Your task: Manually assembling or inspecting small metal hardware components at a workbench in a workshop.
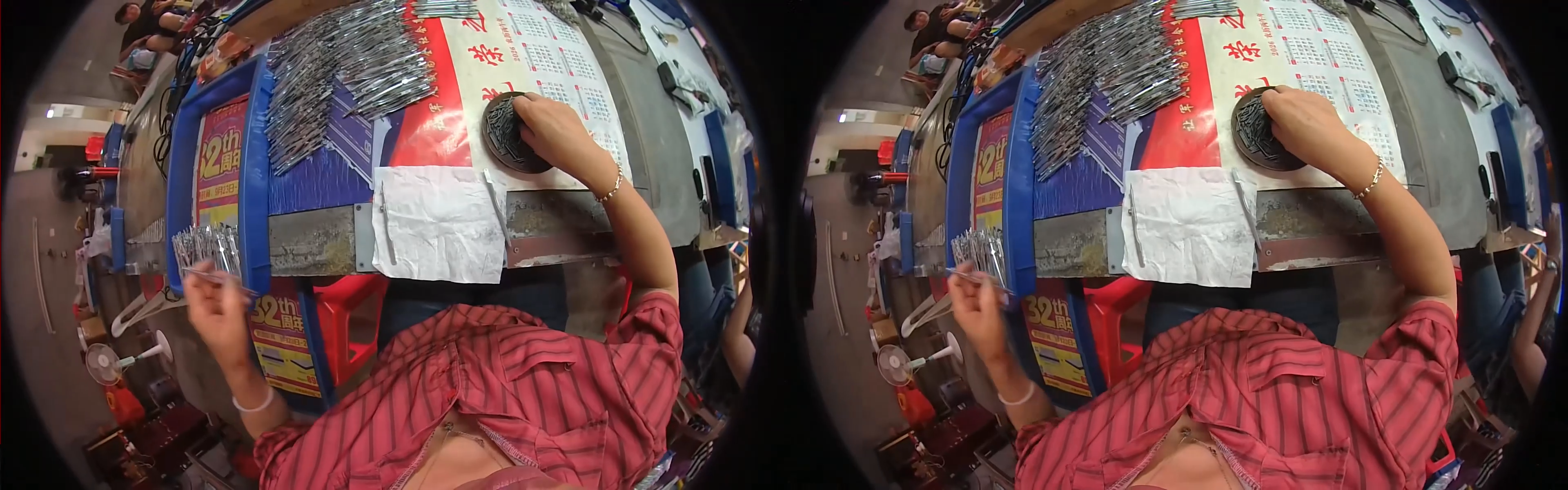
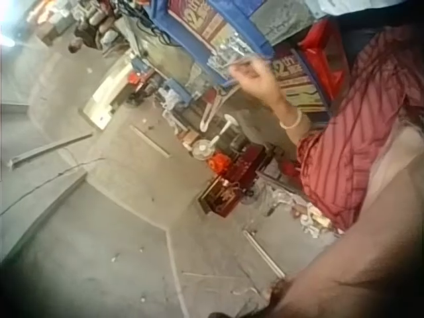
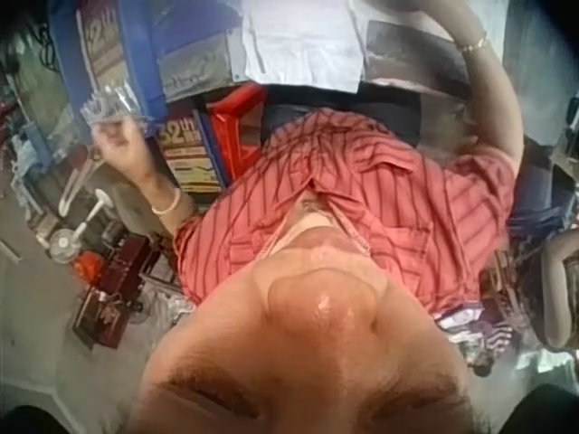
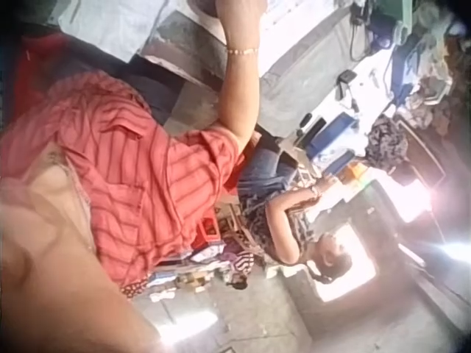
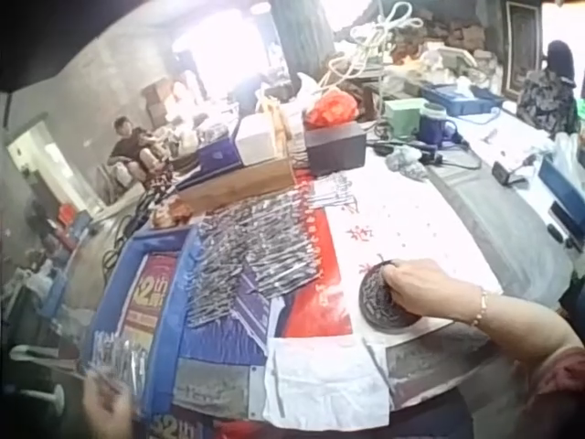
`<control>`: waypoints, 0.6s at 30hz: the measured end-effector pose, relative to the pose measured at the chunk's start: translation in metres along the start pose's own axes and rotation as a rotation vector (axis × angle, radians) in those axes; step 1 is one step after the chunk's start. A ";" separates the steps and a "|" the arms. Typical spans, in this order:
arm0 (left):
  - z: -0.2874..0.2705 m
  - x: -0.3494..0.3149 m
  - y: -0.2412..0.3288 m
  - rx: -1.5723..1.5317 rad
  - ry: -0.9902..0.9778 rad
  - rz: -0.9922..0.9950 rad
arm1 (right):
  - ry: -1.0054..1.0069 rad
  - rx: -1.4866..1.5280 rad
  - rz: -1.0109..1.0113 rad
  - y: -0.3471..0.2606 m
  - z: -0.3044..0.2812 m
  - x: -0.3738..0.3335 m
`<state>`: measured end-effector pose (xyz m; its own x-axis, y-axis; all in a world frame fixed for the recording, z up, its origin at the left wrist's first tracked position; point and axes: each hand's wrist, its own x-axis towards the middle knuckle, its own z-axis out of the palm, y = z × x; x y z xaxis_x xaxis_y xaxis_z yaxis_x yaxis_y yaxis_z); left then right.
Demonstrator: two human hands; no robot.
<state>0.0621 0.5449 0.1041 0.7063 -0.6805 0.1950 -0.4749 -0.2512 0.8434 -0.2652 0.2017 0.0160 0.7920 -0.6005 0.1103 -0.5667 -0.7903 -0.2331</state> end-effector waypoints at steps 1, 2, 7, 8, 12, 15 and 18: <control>0.017 -0.010 0.012 -0.078 -0.093 0.019 | 0.010 -0.004 -0.006 0.002 0.000 -0.001; 0.037 -0.021 0.020 -0.139 -0.137 0.009 | 0.018 -0.002 -0.006 0.003 0.000 -0.001; 0.113 -0.054 0.039 -0.614 -0.528 -0.152 | 0.113 0.161 0.028 0.002 -0.006 -0.006; 0.123 -0.056 0.040 -0.660 -0.630 -0.191 | 0.129 0.174 0.067 0.002 -0.009 -0.007; 0.157 -0.063 0.054 -0.739 -0.819 -0.152 | 0.180 0.400 0.150 -0.001 -0.017 -0.015; 0.168 -0.063 0.059 -0.774 -0.888 -0.105 | 0.242 0.597 0.190 -0.005 -0.020 -0.025; 0.172 -0.066 0.062 -0.850 -0.907 -0.176 | 0.227 0.934 0.253 -0.026 -0.029 -0.039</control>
<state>-0.1040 0.4556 0.0576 -0.0497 -0.9954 -0.0821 0.3156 -0.0936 0.9443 -0.2879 0.2422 0.0457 0.5549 -0.8244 0.1117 -0.2293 -0.2807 -0.9320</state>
